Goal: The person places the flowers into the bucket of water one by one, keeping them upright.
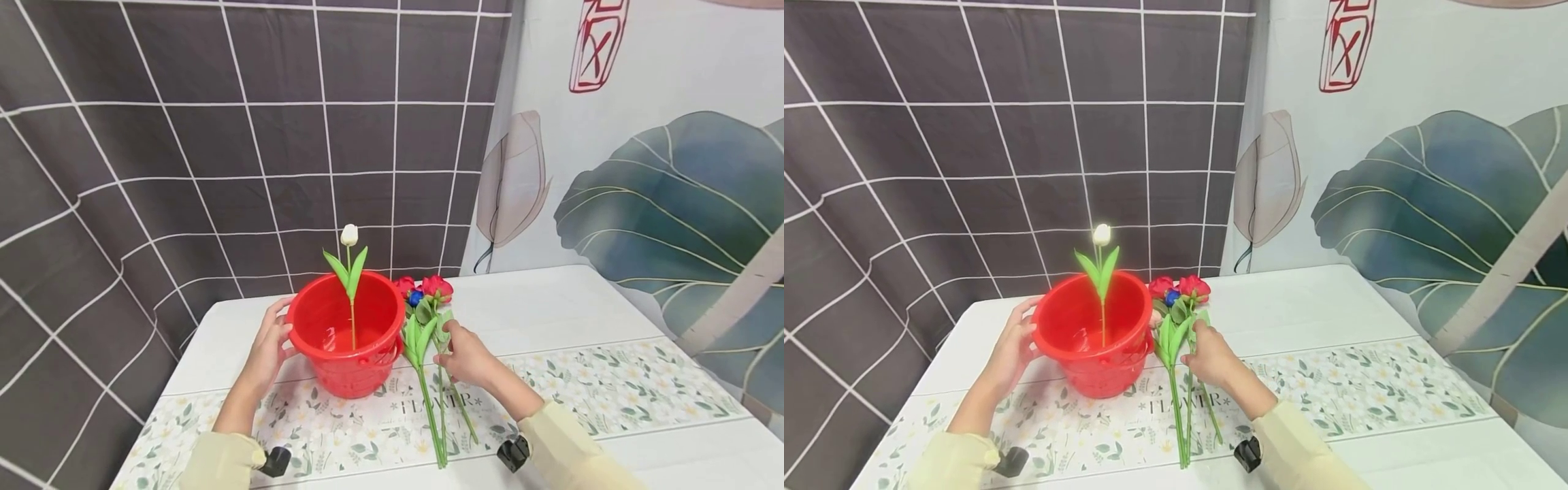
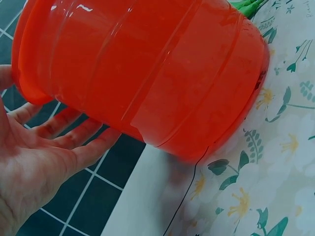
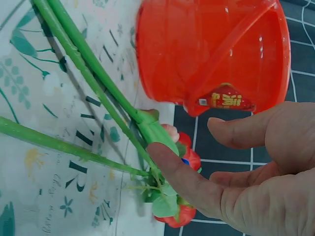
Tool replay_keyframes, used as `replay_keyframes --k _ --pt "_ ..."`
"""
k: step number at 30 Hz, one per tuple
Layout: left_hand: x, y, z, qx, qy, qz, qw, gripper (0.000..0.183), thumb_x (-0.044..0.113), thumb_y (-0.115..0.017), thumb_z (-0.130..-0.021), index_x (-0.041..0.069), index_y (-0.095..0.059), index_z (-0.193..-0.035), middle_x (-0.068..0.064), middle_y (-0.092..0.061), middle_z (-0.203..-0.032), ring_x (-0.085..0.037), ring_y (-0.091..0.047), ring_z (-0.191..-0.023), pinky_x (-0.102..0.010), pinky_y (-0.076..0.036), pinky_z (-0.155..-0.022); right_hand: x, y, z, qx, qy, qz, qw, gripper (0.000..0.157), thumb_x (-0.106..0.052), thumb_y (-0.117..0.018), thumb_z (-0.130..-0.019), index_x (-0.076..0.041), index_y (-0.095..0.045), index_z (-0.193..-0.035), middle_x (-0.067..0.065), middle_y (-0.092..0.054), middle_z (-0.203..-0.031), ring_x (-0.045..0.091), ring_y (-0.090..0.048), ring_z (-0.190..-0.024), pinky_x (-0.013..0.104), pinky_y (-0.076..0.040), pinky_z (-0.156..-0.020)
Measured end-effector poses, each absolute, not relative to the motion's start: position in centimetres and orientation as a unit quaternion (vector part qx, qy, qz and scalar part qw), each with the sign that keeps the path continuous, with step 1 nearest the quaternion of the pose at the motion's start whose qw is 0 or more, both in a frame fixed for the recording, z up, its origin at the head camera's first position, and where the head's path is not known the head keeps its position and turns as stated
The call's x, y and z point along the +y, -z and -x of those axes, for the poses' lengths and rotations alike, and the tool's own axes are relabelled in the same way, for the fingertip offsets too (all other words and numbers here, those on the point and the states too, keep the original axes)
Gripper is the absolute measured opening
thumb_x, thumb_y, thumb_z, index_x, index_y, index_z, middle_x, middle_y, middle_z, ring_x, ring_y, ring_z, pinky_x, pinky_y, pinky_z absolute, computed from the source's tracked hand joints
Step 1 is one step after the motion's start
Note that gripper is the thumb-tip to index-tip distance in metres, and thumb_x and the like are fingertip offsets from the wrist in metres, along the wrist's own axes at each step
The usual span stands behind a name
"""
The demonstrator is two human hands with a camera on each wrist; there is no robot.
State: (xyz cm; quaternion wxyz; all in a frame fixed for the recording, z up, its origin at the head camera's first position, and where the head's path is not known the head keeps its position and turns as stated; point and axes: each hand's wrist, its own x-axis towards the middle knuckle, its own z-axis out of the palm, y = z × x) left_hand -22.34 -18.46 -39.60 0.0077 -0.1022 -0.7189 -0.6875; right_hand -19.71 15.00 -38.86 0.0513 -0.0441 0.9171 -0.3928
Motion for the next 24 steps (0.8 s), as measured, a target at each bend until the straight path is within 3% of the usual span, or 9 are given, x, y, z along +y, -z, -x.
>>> replay_keyframes --k 7,18,20,24 --pt "-18.5 39.6 22.4 -0.725 0.681 0.103 0.010 0.055 0.013 -0.032 -0.094 0.016 -0.024 -0.148 -0.014 -0.039 -0.143 -0.035 -0.042 -0.125 -0.028 -0.052 -0.083 14.7 39.5 19.1 0.914 0.397 0.038 0.072 0.059 0.002 -0.065 -0.085 0.009 -0.034 -0.135 0.018 -0.049 -0.092 0.027 -0.061 -0.054 0.032 -0.051 -0.051" --pt "-18.6 39.6 22.4 -0.721 0.686 0.103 0.010 0.053 0.013 -0.031 -0.095 0.016 -0.025 -0.148 -0.015 -0.040 -0.141 -0.036 -0.044 -0.123 -0.028 -0.052 -0.083 13.5 40.8 17.7 0.925 0.372 0.014 0.076 0.074 0.004 -0.069 -0.080 0.009 -0.030 -0.142 0.033 -0.042 -0.123 0.022 -0.058 -0.051 0.028 -0.050 -0.052" --pt "-18.6 39.6 22.4 -0.718 0.688 0.103 0.009 0.053 0.013 -0.031 -0.095 0.015 -0.025 -0.147 -0.015 -0.040 -0.141 -0.036 -0.045 -0.123 -0.029 -0.053 -0.083 13.4 41.0 17.6 0.929 0.362 0.011 0.070 0.076 0.003 -0.071 -0.079 0.008 -0.030 -0.142 0.032 -0.043 -0.123 0.023 -0.060 -0.060 0.031 -0.053 -0.060" --pt "-18.5 39.6 22.4 -0.715 0.692 0.102 0.008 0.053 0.012 -0.031 -0.094 0.015 -0.025 -0.147 -0.015 -0.040 -0.140 -0.037 -0.045 -0.123 -0.029 -0.053 -0.083 13.3 41.7 17.6 0.939 0.339 0.009 0.057 0.079 0.001 -0.073 -0.077 0.009 -0.030 -0.142 0.032 -0.045 -0.124 0.033 -0.061 -0.094 0.044 -0.052 -0.084"
